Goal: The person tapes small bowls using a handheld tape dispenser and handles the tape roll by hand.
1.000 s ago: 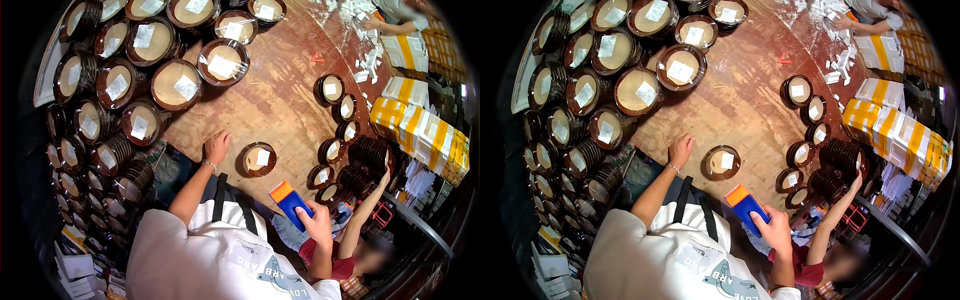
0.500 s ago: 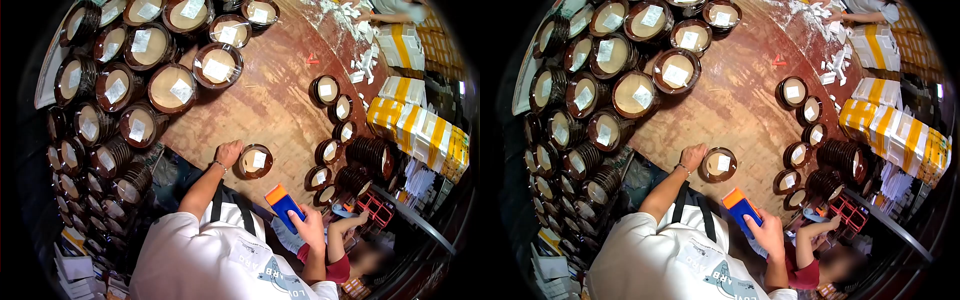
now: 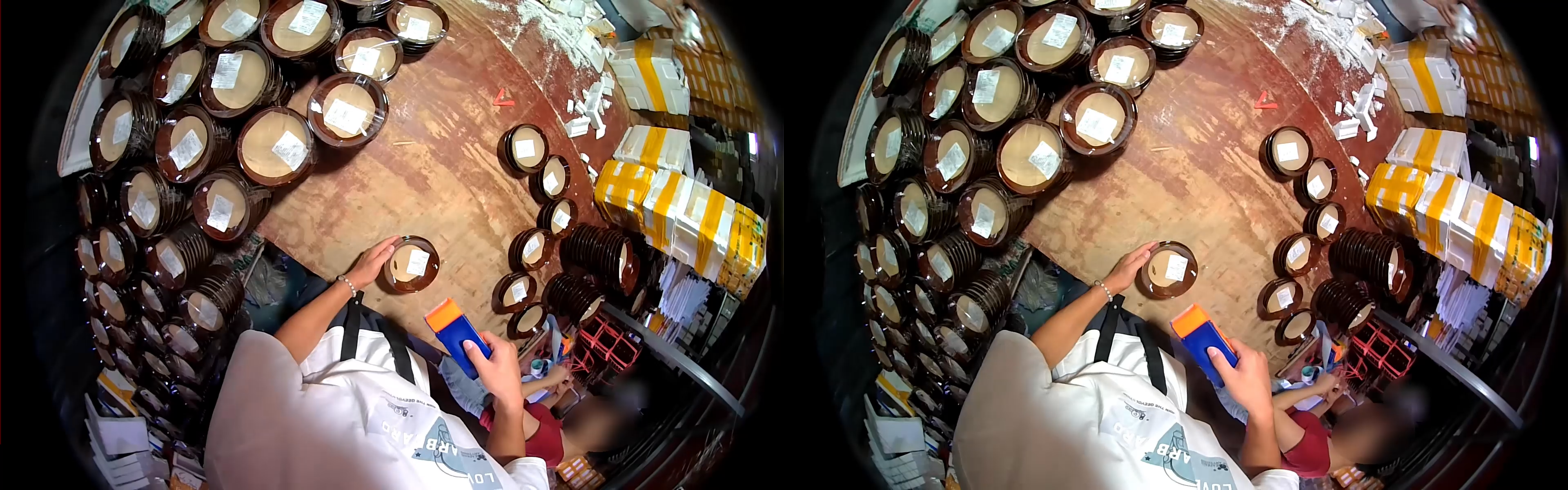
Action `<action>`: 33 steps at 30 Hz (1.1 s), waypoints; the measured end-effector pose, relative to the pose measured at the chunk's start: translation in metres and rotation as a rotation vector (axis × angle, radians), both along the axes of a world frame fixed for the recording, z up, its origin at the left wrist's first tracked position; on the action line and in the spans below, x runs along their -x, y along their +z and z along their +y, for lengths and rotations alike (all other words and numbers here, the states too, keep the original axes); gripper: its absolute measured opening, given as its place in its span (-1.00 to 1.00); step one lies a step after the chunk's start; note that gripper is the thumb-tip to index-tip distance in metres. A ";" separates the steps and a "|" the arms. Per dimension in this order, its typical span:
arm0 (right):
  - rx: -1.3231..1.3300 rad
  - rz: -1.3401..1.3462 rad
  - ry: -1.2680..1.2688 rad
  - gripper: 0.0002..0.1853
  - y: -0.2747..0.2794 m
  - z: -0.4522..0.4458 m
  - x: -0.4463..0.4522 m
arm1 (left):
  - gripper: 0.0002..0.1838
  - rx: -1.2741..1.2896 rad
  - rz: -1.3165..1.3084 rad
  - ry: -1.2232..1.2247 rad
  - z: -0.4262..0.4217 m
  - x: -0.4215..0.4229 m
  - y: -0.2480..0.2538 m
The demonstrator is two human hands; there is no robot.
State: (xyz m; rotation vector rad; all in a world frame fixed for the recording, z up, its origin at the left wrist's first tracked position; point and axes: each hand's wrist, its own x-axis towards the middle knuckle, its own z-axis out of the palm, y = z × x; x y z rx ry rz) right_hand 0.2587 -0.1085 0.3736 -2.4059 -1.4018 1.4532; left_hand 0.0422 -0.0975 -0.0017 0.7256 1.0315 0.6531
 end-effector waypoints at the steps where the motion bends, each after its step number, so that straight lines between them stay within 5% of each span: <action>1: -0.001 0.001 -0.001 -0.68 -0.001 0.000 -0.001 | -0.49 -0.001 0.001 -0.001 -0.001 -0.002 -0.002; 7: 0.004 0.004 0.004 -0.62 -0.008 -0.002 -0.014 | -0.37 0.046 -0.199 -0.025 0.005 -0.020 -0.008; 9: 0.018 0.045 -0.064 -0.62 -0.008 0.000 -0.014 | -0.38 -0.114 0.314 -0.185 0.010 -0.031 -0.007; 15: -0.035 0.093 -0.103 -0.61 -0.032 -0.029 -0.050 | -0.52 0.019 0.445 -0.070 0.013 -0.040 0.026; 18: -0.031 0.078 -0.055 -0.58 -0.052 -0.047 -0.078 | -0.53 -0.113 0.609 -0.153 0.036 -0.039 0.036; 24: 0.069 0.316 -0.349 -0.53 -0.182 -0.161 -0.107 | -0.52 -0.016 0.643 -0.086 0.029 -0.061 0.044; 27: -0.032 0.262 -0.314 -0.56 -0.176 -0.172 -0.084 | -0.48 -0.062 0.356 0.269 0.002 -0.067 0.003; 33: -0.095 0.207 -0.281 -0.55 -0.173 -0.177 -0.082 | -0.53 -0.020 0.272 0.219 -0.005 -0.056 -0.002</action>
